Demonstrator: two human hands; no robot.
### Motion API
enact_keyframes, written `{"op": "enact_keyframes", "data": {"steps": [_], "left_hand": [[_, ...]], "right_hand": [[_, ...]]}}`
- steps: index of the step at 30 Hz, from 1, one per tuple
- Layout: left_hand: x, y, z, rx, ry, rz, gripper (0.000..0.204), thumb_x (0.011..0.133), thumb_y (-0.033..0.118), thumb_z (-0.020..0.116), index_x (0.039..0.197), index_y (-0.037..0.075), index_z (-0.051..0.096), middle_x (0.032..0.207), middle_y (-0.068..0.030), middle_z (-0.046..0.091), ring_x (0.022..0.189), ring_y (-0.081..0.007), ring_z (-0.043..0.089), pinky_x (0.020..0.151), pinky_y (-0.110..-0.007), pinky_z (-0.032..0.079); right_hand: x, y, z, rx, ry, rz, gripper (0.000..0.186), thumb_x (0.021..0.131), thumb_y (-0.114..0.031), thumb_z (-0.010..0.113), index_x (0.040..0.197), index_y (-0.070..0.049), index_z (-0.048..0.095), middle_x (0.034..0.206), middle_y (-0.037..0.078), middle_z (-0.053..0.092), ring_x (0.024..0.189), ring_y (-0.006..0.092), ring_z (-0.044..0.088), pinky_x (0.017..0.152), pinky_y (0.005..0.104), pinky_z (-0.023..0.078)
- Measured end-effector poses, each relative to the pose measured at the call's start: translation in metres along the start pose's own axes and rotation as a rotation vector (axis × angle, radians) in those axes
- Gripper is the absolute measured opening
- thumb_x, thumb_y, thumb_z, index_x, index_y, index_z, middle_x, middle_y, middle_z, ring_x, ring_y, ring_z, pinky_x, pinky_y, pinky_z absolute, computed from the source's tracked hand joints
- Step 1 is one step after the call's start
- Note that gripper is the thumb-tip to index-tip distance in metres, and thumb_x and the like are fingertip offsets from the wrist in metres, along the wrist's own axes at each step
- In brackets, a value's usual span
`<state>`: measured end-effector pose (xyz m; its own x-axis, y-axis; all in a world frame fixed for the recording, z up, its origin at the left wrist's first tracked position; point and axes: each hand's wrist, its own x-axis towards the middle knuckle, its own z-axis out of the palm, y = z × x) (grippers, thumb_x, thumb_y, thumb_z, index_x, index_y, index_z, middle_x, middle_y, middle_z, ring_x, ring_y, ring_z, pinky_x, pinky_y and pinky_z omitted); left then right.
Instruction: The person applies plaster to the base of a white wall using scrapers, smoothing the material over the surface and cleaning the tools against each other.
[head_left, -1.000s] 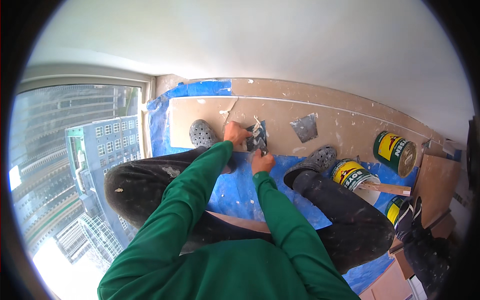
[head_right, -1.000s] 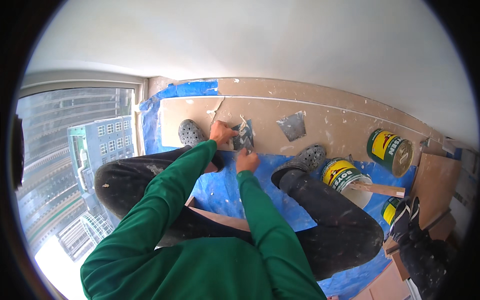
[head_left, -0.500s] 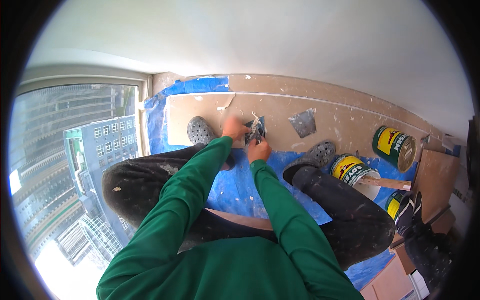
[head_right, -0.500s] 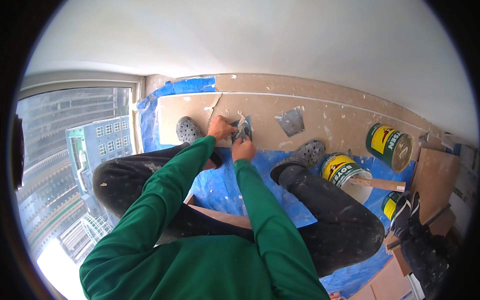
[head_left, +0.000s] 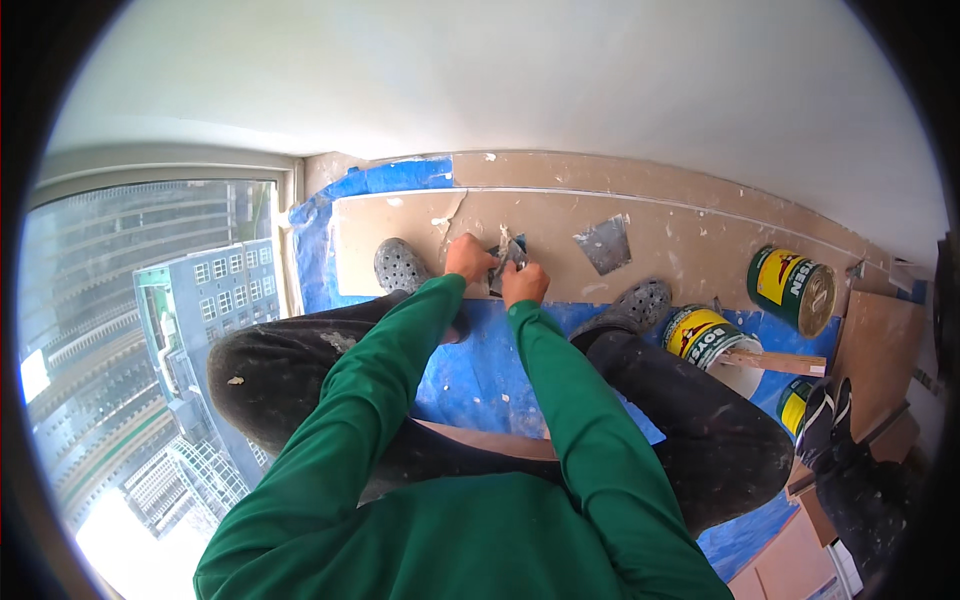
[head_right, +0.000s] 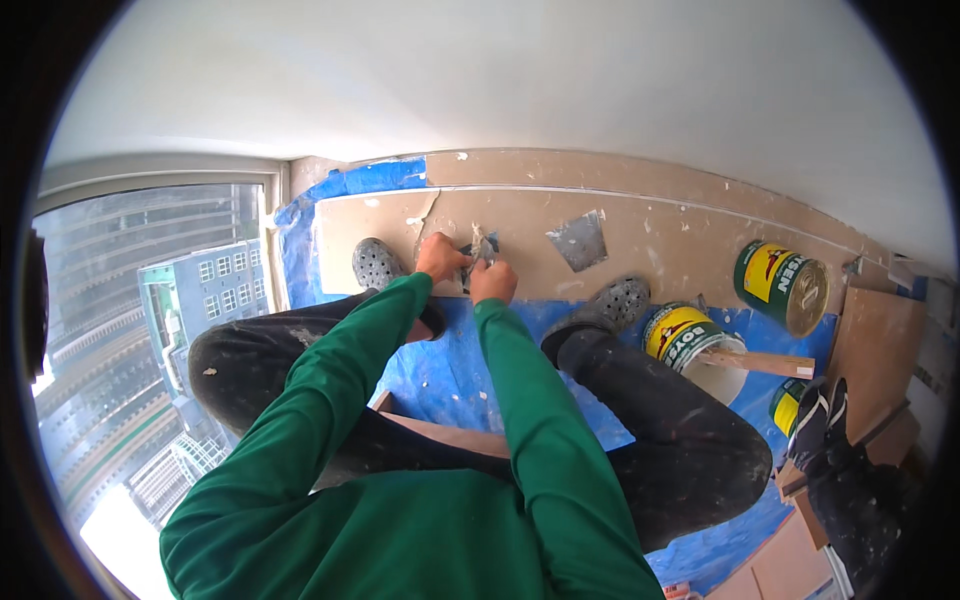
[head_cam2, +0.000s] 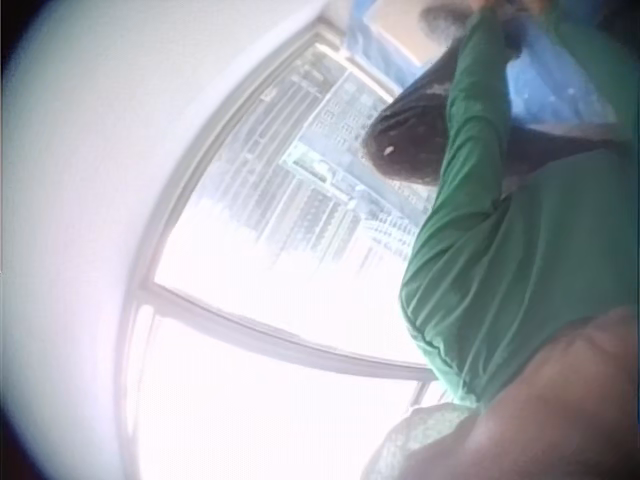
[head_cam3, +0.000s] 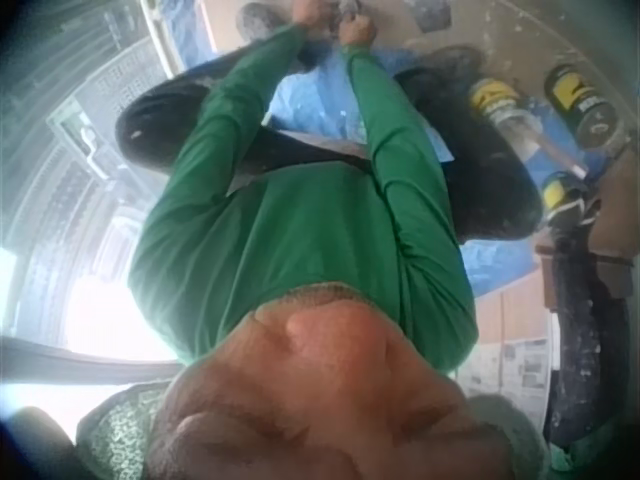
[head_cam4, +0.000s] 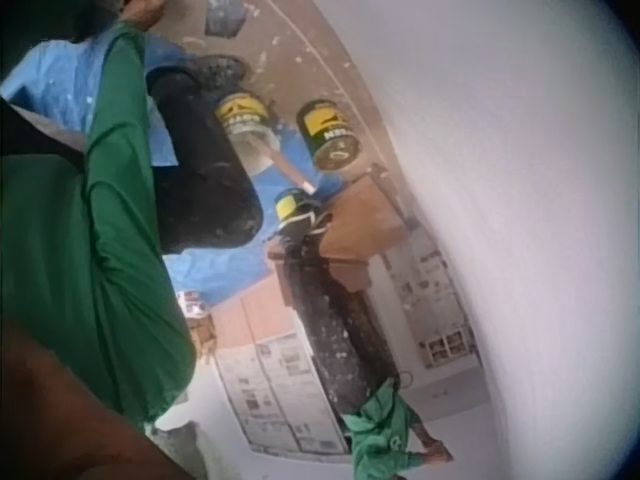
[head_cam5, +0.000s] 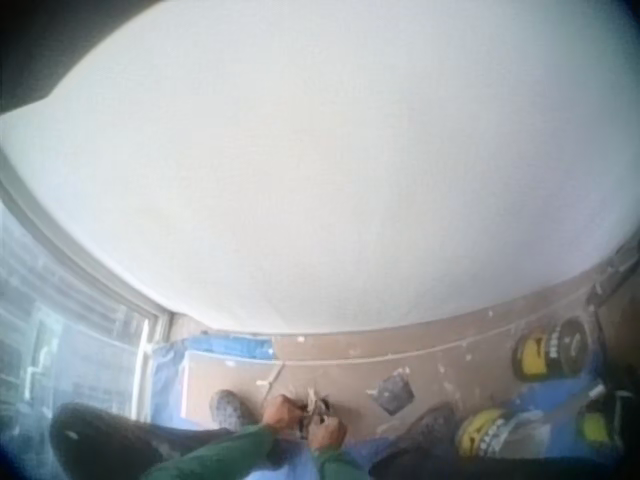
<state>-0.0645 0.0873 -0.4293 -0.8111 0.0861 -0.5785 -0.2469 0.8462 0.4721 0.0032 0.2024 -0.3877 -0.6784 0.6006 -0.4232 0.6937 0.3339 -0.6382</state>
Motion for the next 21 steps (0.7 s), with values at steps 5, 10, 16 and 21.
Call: {"op": "enact_keyframes", "data": {"steps": [5,10,16,21], "left_hand": [[-0.008,0.022,-0.010,-0.106,-0.068,-0.051,0.030,0.063,0.021,0.078,0.066,-0.006,0.066,0.056,-0.0160,0.063,0.049,-0.0223,0.064,0.051,-0.034,0.054],[-0.012,0.004,-0.008,-0.151,-0.017,-0.075,0.033,0.059,0.025,0.080,0.067,-0.004,0.067,0.059,-0.0182,0.063,0.059,-0.0274,0.066,0.065,-0.037,0.054],[-0.014,0.020,-0.013,-0.172,-0.049,-0.081,0.033,0.060,0.027,0.079,0.066,-0.003,0.068,0.055,-0.0153,0.062,0.054,-0.0251,0.064,0.064,-0.037,0.054],[-0.015,0.010,-0.013,-0.110,0.039,-0.014,0.033,0.061,0.028,0.079,0.063,-0.003,0.067,0.054,-0.0143,0.062,0.052,-0.0247,0.064,0.063,-0.036,0.053]], "right_hand": [[0.040,0.014,-0.017,-0.108,-0.173,-0.098,0.036,0.071,-0.025,0.069,0.080,0.009,0.065,0.081,0.029,0.063,0.082,0.0445,0.063,0.076,0.0475,0.049],[-0.023,0.040,-0.021,0.173,0.330,-0.154,0.031,0.072,-0.023,0.071,0.080,0.007,0.067,0.081,0.029,0.064,0.081,0.0451,0.062,0.077,0.0471,0.048],[0.022,-0.002,-0.004,-0.081,0.043,0.007,0.035,0.070,-0.025,0.072,0.073,0.009,0.064,0.075,0.031,0.062,0.077,0.0451,0.063,0.072,0.0467,0.051],[-0.005,0.023,-0.014,0.088,0.221,-0.228,0.036,0.069,-0.025,0.072,0.076,0.010,0.065,0.078,0.031,0.062,0.079,0.0453,0.063,0.072,0.0467,0.051]]}}
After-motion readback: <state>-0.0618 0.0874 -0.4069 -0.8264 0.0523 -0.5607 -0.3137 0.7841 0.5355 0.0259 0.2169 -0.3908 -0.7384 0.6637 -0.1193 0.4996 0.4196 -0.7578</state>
